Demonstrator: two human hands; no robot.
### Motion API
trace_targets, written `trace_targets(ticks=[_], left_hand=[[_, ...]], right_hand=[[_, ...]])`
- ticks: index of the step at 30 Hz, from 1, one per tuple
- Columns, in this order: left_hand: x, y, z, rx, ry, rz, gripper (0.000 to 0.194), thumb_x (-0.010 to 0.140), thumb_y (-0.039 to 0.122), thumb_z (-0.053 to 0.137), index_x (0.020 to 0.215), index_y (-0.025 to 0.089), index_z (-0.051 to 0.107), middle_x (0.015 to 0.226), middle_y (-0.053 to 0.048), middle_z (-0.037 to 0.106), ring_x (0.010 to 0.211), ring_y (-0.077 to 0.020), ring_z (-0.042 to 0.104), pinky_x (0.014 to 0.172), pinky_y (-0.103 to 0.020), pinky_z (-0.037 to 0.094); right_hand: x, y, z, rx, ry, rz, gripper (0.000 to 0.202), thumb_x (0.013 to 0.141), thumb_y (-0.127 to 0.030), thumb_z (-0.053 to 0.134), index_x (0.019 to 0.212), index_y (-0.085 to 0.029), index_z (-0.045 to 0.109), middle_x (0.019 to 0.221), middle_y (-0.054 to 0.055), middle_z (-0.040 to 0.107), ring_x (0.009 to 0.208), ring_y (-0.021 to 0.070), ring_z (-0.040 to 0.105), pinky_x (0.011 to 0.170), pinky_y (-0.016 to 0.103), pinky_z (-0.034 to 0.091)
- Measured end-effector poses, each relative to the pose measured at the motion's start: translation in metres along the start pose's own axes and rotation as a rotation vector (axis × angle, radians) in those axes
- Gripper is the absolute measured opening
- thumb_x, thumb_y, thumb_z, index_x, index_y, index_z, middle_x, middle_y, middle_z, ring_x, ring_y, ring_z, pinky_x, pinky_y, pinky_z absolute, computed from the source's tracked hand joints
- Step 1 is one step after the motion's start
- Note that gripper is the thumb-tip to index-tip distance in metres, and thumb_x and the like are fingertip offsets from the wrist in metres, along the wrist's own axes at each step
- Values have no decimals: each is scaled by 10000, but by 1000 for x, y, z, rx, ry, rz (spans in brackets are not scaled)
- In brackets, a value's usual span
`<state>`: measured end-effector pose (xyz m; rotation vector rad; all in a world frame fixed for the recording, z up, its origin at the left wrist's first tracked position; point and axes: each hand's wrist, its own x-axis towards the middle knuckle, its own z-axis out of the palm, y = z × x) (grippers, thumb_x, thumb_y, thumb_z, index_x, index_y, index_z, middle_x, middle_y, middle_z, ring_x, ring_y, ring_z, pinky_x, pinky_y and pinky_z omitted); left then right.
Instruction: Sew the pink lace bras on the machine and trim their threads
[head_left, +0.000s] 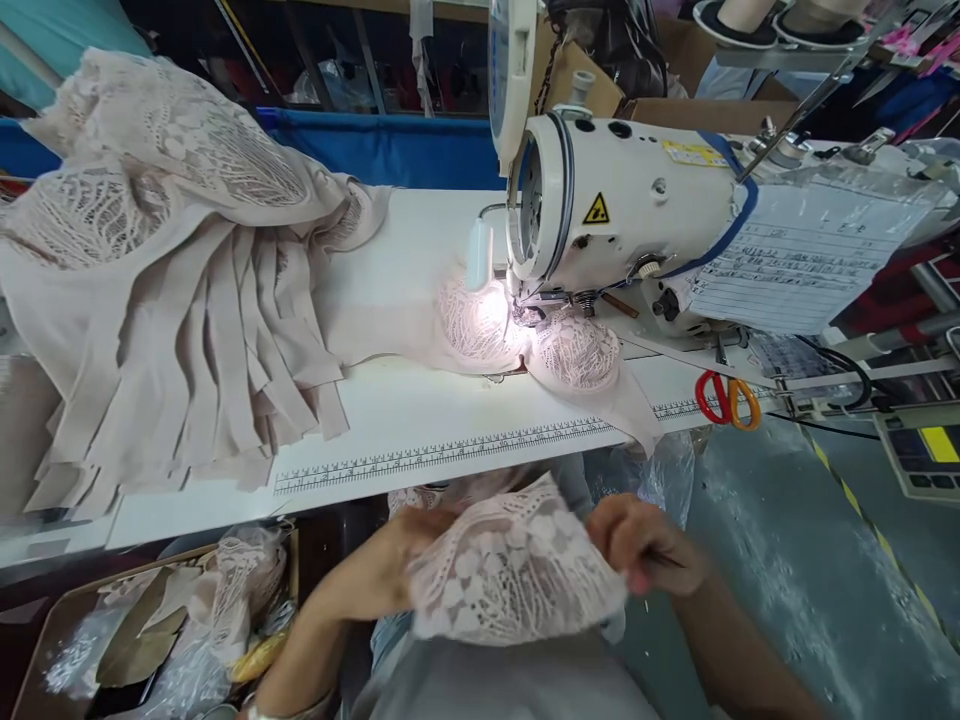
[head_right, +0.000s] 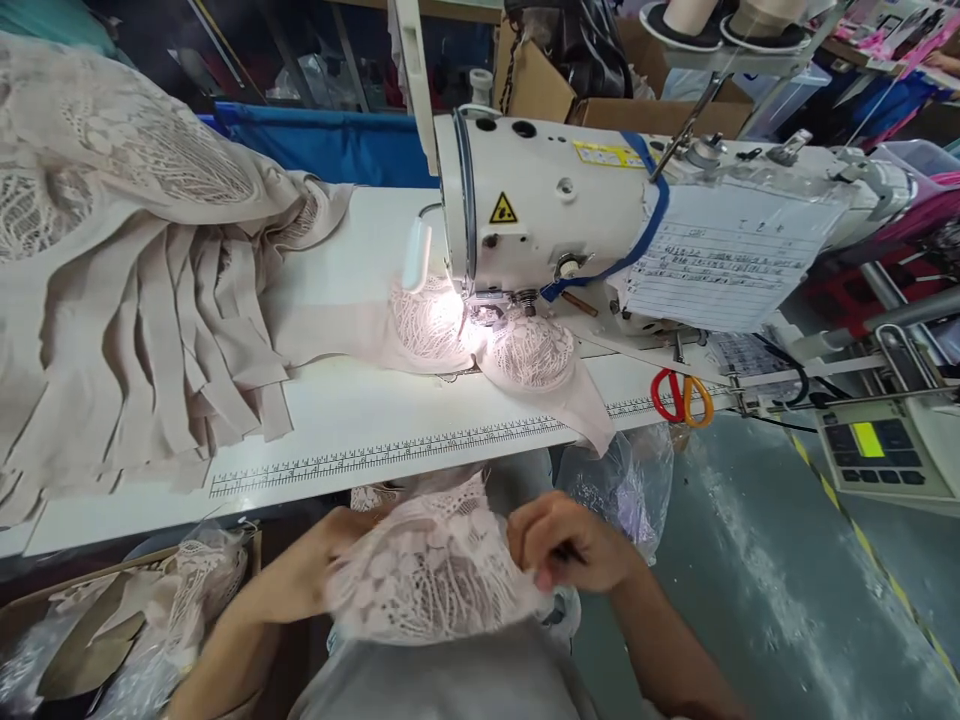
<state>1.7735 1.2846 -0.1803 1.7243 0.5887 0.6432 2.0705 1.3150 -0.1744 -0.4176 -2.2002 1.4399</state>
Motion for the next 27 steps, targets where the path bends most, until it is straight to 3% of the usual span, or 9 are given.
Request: trace_targets(ticks=[3, 5, 7, 11, 15, 18, 20, 24, 27], left_hand=[[-31, 2, -10, 490, -54, -371, 312, 939, 318, 507, 754, 182, 719, 729, -89, 710, 682, -222, 654, 667, -331, 534], [-34, -17, -6, 852, 13, -626, 315, 915, 203, 461, 740, 145, 717, 741, -146, 715, 694, -302, 684, 649, -415, 536], [-26, -46, 4, 993, 72, -702, 310, 910, 153, 442, 830, 90, 735, 813, -214, 728, 784, -386, 704, 690, -506, 540], [-1, -101, 25, 1095, 131, -689, 304, 945, 149, 474, 1131, 68, 700, 1157, -269, 700, 1133, -417, 640, 905, -562, 515], [2, -119, 38, 1138, 105, -580, 382, 849, 141, 653, 1231, 136, 668, 1230, -189, 701, 1172, -372, 639, 960, -478, 535], [-5, -110, 46, 1199, 126, -503, 437, 833, 43, 597, 1254, 147, 656, 1222, -184, 704, 1134, -361, 663, 948, -471, 553], [-4, -95, 46, 1249, 152, -368, 495, 847, -27, 472, 1272, 164, 637, 1194, -167, 712, 1055, -325, 694, 894, -441, 578], [30, -49, 21, 1006, -28, 245, 213, 905, 100, 507, 1017, 188, 665, 941, -83, 706, 781, -233, 665, 651, -331, 562], [80, -20, -15, 1038, 64, 411, 230, 941, 107, 479, 753, 174, 593, 744, -64, 611, 692, -231, 581, 579, -350, 498]], right_hand=[[-8, 18, 5, -196, 165, 427, 443, 1035, -431, 434, 659, -204, 489, 573, -17, 512, 514, 116, 493, 512, 225, 384], [-4, 36, 19, -452, 127, 692, 277, 993, -304, 510, 750, -196, 586, 613, -6, 595, 574, 151, 569, 541, 233, 394], [3, 51, 33, -638, 81, 833, 95, 924, -191, 569, 904, -188, 661, 737, 42, 703, 686, 205, 657, 597, 253, 430], [12, 65, 48, -744, 135, 871, 284, 879, -79, 527, 1125, -142, 656, 988, 159, 746, 846, 282, 706, 688, 324, 487], [9, 59, 49, -699, 213, 530, 242, 918, -101, 462, 994, -190, 674, 817, 69, 740, 717, 222, 688, 639, 306, 497], [9, 49, 35, -698, 246, 60, 248, 970, -167, 450, 839, -204, 657, 618, 21, 630, 545, 176, 579, 577, 303, 480], [15, 41, 12, -797, 286, -36, 245, 991, -183, 457, 877, -197, 674, 617, 17, 597, 558, 170, 559, 595, 307, 487], [46, 33, -62, -954, 507, 174, 277, 1013, -197, 432, 1032, -208, 709, 825, 53, 634, 682, 167, 631, 577, 267, 495], [80, 37, -116, -1119, 523, 504, 271, 981, -259, 524, 1185, -197, 691, 1104, 125, 654, 924, 244, 676, 707, 307, 537]])
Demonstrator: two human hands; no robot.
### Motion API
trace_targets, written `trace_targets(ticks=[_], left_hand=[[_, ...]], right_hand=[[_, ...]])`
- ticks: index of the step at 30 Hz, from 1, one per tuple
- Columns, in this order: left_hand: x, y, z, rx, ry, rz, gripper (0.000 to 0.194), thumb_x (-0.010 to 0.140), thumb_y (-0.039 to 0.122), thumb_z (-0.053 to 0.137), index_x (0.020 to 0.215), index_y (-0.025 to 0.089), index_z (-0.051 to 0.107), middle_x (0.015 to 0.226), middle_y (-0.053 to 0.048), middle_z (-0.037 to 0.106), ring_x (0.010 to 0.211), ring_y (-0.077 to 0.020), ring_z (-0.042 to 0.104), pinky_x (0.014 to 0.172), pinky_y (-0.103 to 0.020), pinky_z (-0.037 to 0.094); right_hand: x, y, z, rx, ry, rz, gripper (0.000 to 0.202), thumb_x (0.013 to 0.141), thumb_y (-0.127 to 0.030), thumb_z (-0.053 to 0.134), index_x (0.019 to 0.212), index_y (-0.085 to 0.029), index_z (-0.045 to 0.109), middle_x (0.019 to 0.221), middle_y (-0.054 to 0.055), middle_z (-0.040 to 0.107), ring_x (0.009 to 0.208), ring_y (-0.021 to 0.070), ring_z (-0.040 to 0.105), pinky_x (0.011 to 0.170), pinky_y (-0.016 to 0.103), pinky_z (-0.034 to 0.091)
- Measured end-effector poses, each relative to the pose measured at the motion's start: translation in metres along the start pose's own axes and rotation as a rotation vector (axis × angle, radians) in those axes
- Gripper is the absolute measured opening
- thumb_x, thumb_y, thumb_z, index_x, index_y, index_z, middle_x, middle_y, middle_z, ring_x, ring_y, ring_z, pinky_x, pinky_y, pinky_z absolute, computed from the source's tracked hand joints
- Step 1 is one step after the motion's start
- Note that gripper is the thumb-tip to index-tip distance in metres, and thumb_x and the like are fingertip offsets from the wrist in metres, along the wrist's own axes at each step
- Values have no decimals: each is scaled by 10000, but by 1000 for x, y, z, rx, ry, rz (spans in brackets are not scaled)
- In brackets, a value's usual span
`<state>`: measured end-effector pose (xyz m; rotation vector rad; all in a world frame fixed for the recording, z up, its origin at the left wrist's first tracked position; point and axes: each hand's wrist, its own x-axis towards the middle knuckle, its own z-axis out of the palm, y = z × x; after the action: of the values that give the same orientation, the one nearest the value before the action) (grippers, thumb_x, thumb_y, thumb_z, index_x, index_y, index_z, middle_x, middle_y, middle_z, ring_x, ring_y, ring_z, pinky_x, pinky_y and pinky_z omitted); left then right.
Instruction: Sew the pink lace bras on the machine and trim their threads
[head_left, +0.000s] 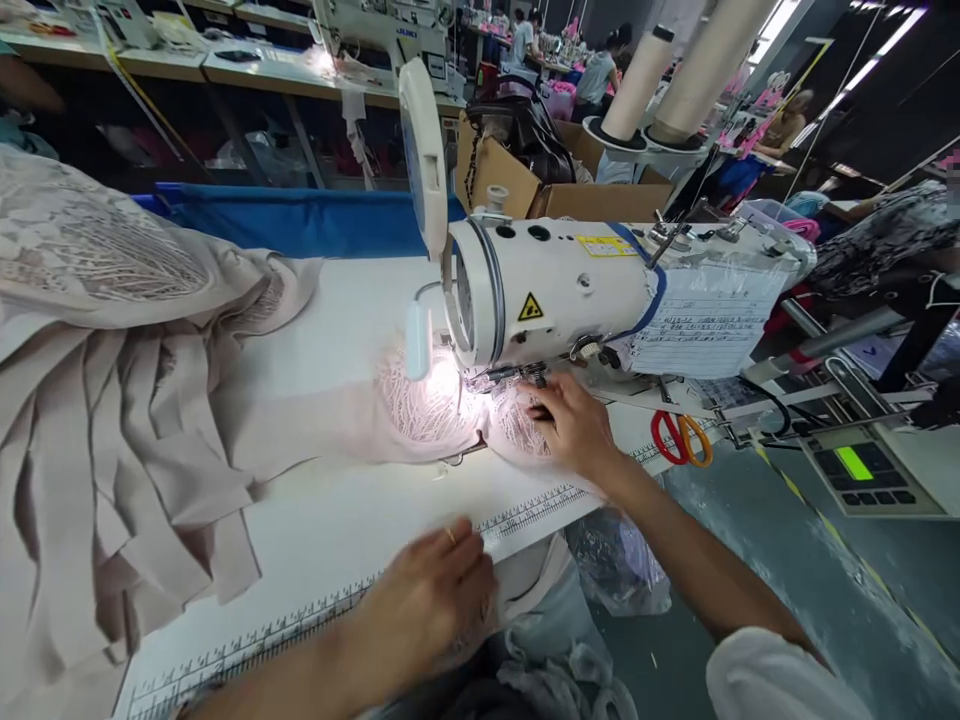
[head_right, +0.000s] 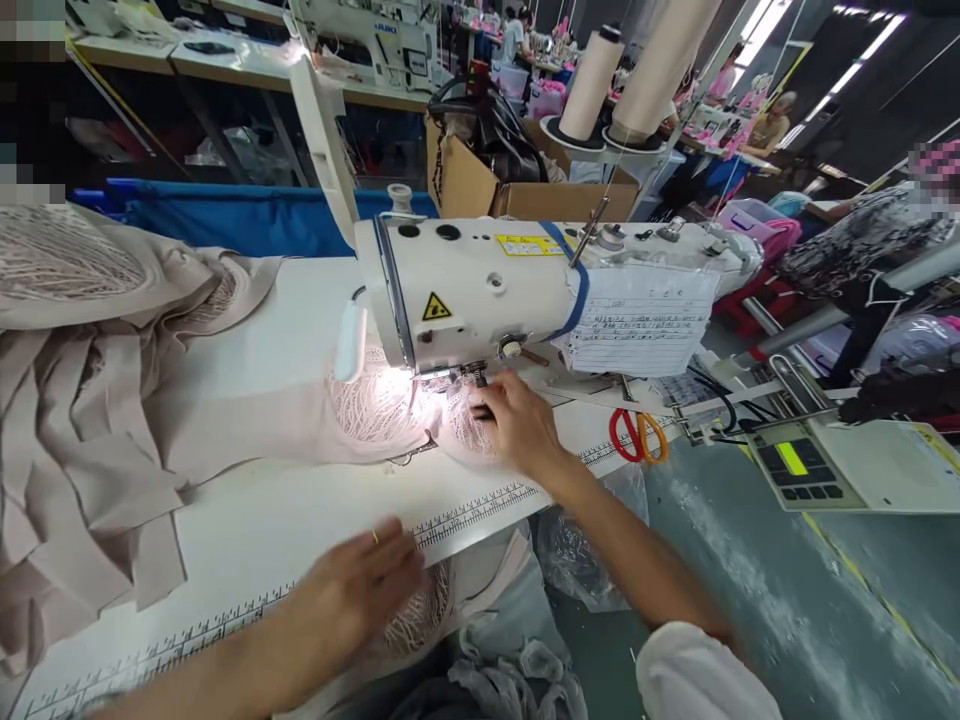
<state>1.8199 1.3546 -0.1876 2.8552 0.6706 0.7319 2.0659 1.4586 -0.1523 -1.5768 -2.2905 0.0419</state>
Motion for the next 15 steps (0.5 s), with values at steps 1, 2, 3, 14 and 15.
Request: trace_targets(ticks=[1, 2, 3, 14, 15], left_hand=[[16, -14, -7, 84, 34, -66, 230, 953, 102, 456, 791, 150, 612, 749, -78, 606, 714, -244, 578, 598, -361, 499], [31, -29, -13, 148, 8, -107, 221, 956, 83, 426, 892, 116, 635, 838, -114, 635, 787, -266, 588, 659, -387, 515], [43, -44, -16, 206, -9, -149, 248, 953, 59, 392, 1002, 81, 634, 924, -145, 649, 846, -284, 587, 716, -415, 521], [54, -104, -11, 245, -346, -89, 449, 819, -20, 361, 1210, 10, 580, 1242, -247, 601, 1094, -337, 573, 895, -480, 494], [53, -102, -8, 275, -345, -72, 497, 805, -26, 358, 1264, -4, 547, 1291, -263, 580, 1139, -353, 558, 931, -507, 479]], right_hand=[[17, 4, 0, -95, -47, 55, 274, 975, -316, 550, 1139, -168, 712, 1115, 151, 666, 979, 286, 667, 767, 344, 541], [33, 8, 0, -164, -103, 93, 305, 972, -365, 560, 1103, -146, 725, 1090, 165, 689, 994, 311, 665, 813, 373, 536], [45, 11, 2, -210, -165, 110, 346, 972, -408, 560, 1092, -131, 729, 1062, 170, 711, 999, 325, 667, 852, 394, 529], [65, 26, 13, -272, -408, 26, 196, 901, -219, 601, 1002, -143, 750, 1036, 141, 762, 886, 308, 710, 767, 343, 531], [64, 26, 12, -268, -414, 16, 204, 899, -203, 591, 1017, -137, 744, 1048, 147, 758, 895, 312, 708, 762, 345, 528]])
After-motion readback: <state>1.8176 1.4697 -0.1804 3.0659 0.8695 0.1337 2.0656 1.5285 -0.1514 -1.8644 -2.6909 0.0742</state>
